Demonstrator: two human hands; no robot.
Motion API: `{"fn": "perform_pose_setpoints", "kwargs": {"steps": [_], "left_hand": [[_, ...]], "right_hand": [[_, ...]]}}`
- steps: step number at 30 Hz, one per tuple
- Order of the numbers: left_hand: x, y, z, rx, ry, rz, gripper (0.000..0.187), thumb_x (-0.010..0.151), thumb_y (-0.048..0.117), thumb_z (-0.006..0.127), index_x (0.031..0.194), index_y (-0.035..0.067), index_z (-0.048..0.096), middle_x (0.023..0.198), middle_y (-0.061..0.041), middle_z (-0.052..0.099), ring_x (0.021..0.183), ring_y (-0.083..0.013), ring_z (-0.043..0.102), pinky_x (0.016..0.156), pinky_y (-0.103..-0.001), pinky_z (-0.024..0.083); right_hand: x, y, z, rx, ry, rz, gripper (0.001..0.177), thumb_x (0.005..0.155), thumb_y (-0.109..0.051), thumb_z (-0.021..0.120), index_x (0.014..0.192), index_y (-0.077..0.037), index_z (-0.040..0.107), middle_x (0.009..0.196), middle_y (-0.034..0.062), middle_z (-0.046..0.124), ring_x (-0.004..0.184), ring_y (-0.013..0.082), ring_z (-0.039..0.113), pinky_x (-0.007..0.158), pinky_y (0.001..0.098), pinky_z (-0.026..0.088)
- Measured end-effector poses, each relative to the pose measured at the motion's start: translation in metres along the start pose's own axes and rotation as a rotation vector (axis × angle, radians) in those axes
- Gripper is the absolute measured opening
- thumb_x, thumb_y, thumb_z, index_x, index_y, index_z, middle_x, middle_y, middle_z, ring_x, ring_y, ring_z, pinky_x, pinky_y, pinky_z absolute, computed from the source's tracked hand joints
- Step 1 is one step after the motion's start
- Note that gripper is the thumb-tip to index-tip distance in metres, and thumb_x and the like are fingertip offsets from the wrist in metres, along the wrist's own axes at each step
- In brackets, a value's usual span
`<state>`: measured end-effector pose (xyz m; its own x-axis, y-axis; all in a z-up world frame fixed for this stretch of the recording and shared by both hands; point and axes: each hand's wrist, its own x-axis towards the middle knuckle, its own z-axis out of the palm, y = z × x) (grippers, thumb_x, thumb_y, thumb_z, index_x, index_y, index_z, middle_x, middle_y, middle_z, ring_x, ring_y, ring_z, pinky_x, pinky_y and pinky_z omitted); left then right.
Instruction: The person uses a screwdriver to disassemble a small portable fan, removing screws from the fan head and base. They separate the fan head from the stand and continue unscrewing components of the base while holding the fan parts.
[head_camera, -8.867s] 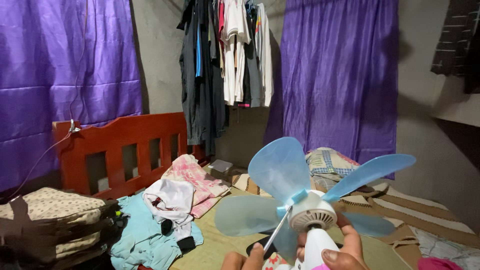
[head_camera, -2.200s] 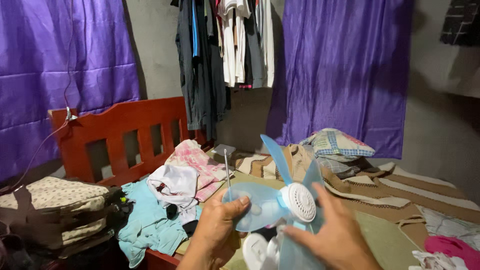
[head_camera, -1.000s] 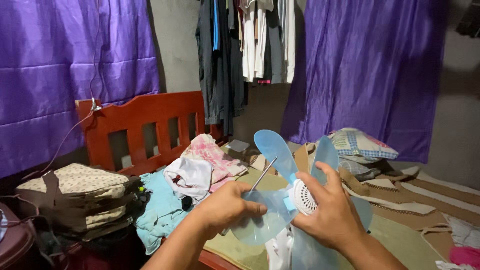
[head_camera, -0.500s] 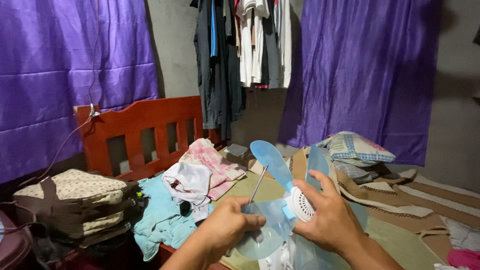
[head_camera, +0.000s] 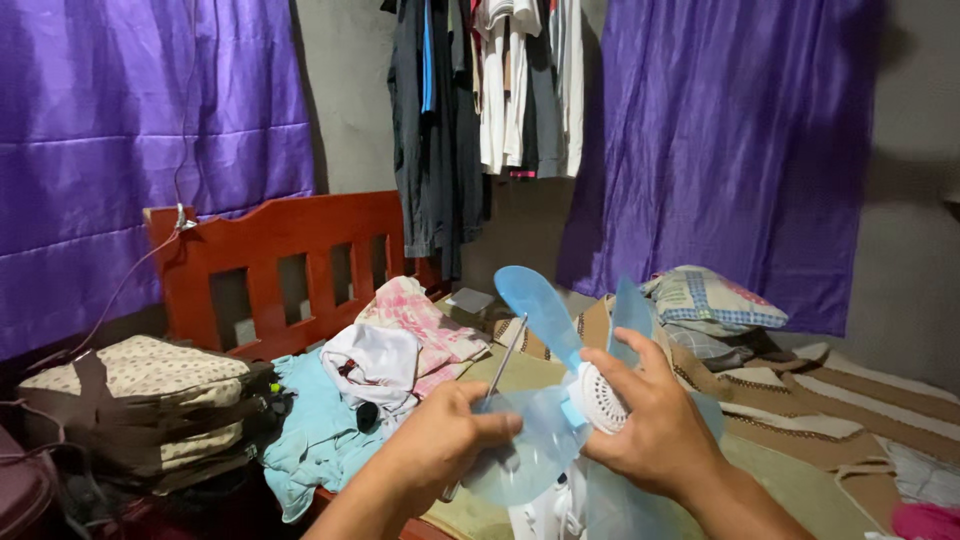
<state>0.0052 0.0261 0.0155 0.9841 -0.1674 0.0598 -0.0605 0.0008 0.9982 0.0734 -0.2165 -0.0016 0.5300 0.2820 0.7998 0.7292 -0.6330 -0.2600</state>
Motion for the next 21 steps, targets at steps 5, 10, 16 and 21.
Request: {"fn": "perform_pose_setpoints", "kwargs": {"steps": [5,10,16,21], "left_hand": [[0.007,-0.004,-0.015,-0.334,0.181,-0.037,0.046,0.095,0.052,0.059,0.091,0.006,0.064,0.066,-0.008,0.064,0.043,-0.0118,0.046,0.039,-0.027,0.035],[0.025,-0.048,-0.013,-0.123,0.313,-0.031,0.035,0.088,0.036,0.070,0.096,0.001,0.065,0.068,-0.007,0.066,0.039,-0.0133,0.040,0.036,-0.031,0.031],[0.073,-0.097,-0.015,0.246,0.383,0.121,0.059,0.079,0.028,0.087,0.128,0.006,0.064,0.097,-0.005,0.065,0.076,-0.0110,0.061,0.065,-0.029,0.050],[0.083,-0.119,-0.014,0.099,0.115,0.169,0.060,0.068,0.015,0.088,0.123,0.001,0.068,0.106,-0.006,0.078,0.094,-0.0138,0.073,0.087,-0.029,0.056]], "right_hand": [[0.006,0.039,0.007,-0.082,0.043,0.156,0.078,0.054,-0.025,0.089,0.128,-0.017,0.067,0.138,0.0157,0.057,0.124,0.0342,0.059,0.103,0.0438,0.047],[0.004,0.069,0.024,0.231,0.017,0.302,0.074,0.069,-0.026,0.080,0.137,-0.005,0.061,0.136,0.0155,0.060,0.124,0.0298,0.059,0.104,0.0388,0.045],[-0.007,0.096,0.063,0.715,-0.126,0.607,0.059,0.083,-0.035,0.068,0.128,0.002,0.066,0.111,0.0135,0.074,0.098,0.0228,0.067,0.087,0.0351,0.051],[-0.017,0.117,0.102,1.216,-0.256,0.775,0.051,0.088,-0.030,0.065,0.117,0.012,0.069,0.102,0.0187,0.071,0.089,0.0253,0.067,0.078,0.0388,0.052]]}}
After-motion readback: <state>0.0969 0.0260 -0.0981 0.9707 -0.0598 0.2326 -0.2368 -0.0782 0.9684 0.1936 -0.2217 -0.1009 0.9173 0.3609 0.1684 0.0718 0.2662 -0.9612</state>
